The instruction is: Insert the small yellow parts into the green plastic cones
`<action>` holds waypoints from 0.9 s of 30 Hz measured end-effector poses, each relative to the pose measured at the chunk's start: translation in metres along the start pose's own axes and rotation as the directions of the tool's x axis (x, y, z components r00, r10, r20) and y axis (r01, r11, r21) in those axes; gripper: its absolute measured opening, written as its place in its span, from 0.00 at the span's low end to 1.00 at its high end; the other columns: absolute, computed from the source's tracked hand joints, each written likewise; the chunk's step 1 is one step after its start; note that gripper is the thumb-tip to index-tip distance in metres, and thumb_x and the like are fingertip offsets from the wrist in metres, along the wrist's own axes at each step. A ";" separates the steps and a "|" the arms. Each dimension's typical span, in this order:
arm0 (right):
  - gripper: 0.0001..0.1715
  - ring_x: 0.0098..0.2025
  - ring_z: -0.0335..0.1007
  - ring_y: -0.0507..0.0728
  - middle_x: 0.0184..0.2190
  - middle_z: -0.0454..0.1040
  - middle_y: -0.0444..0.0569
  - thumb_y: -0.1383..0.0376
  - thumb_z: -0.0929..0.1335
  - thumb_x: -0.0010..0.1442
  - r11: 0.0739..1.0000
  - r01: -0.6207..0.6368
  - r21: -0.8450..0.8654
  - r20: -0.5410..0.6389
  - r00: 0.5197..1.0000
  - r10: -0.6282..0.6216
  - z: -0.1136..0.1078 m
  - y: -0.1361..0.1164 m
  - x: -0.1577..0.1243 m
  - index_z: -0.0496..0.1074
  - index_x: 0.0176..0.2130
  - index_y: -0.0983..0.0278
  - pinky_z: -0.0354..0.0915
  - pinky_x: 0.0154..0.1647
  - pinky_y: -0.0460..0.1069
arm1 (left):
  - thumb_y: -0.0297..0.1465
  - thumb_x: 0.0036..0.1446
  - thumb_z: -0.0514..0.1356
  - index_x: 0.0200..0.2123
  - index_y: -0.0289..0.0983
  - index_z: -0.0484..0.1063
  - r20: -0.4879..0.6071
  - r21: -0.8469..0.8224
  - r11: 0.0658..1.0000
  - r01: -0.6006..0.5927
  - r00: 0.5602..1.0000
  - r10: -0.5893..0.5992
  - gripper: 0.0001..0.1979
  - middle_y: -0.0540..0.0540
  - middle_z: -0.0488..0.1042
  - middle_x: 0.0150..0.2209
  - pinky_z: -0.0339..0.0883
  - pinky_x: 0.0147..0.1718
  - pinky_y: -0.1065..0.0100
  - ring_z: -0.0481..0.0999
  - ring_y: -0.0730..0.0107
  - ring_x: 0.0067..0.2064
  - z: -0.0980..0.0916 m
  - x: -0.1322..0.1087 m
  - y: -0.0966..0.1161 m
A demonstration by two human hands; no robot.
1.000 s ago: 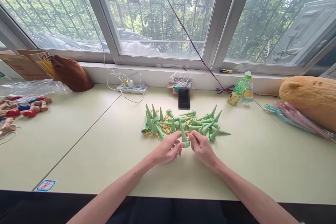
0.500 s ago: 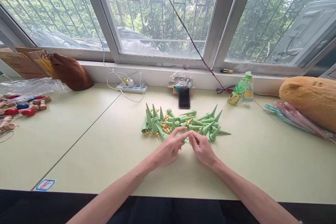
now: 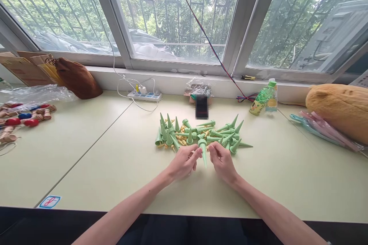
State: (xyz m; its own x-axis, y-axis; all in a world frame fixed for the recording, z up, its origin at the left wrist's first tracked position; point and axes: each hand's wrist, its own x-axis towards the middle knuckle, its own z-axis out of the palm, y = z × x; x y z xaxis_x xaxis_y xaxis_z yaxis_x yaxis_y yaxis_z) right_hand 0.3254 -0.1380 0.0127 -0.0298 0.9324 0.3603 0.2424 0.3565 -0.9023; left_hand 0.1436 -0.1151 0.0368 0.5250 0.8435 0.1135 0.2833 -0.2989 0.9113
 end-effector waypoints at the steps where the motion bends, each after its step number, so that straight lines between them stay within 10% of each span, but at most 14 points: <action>1: 0.20 0.20 0.48 0.50 0.19 0.54 0.38 0.55 0.60 0.71 1.000 0.009 0.003 0.011 1.000 -0.009 0.000 0.000 0.000 0.63 0.30 0.62 0.49 0.21 0.46 | 0.46 0.69 0.48 0.30 0.35 0.67 0.024 -0.016 1.000 0.005 1.000 -0.005 0.23 0.53 0.68 0.16 0.56 0.15 0.78 0.66 0.78 0.14 0.000 0.000 -0.001; 10: 0.21 0.21 0.47 0.50 0.19 0.53 0.38 0.54 0.59 0.71 1.000 -0.012 0.023 0.029 0.999 0.012 0.000 0.003 0.001 0.59 0.29 0.61 0.49 0.21 0.47 | 0.46 0.65 0.53 0.33 0.36 0.66 0.084 -0.054 0.997 0.047 0.996 -0.043 0.19 0.54 0.68 0.18 0.60 0.15 0.75 0.69 0.74 0.16 -0.004 0.000 0.001; 27: 0.24 0.21 0.50 0.51 0.19 0.56 0.40 0.53 0.58 0.72 1.000 -0.016 0.004 0.061 0.998 0.016 0.002 -0.001 0.001 0.55 0.26 0.60 0.51 0.22 0.47 | 0.30 0.69 0.52 0.58 0.46 0.67 -0.085 0.274 0.900 -0.340 0.923 0.374 0.17 0.43 0.70 0.49 0.71 0.27 0.72 0.67 0.83 0.24 -0.001 -0.001 -0.018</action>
State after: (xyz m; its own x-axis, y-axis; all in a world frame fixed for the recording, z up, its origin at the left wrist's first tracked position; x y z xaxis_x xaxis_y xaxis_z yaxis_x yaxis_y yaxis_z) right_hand 0.3233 -0.1376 0.0132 -0.0850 0.9398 0.3309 0.2390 0.3417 -0.9089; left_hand 0.1369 -0.1103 0.0210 0.5229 0.7047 0.4795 0.2968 -0.6779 0.6726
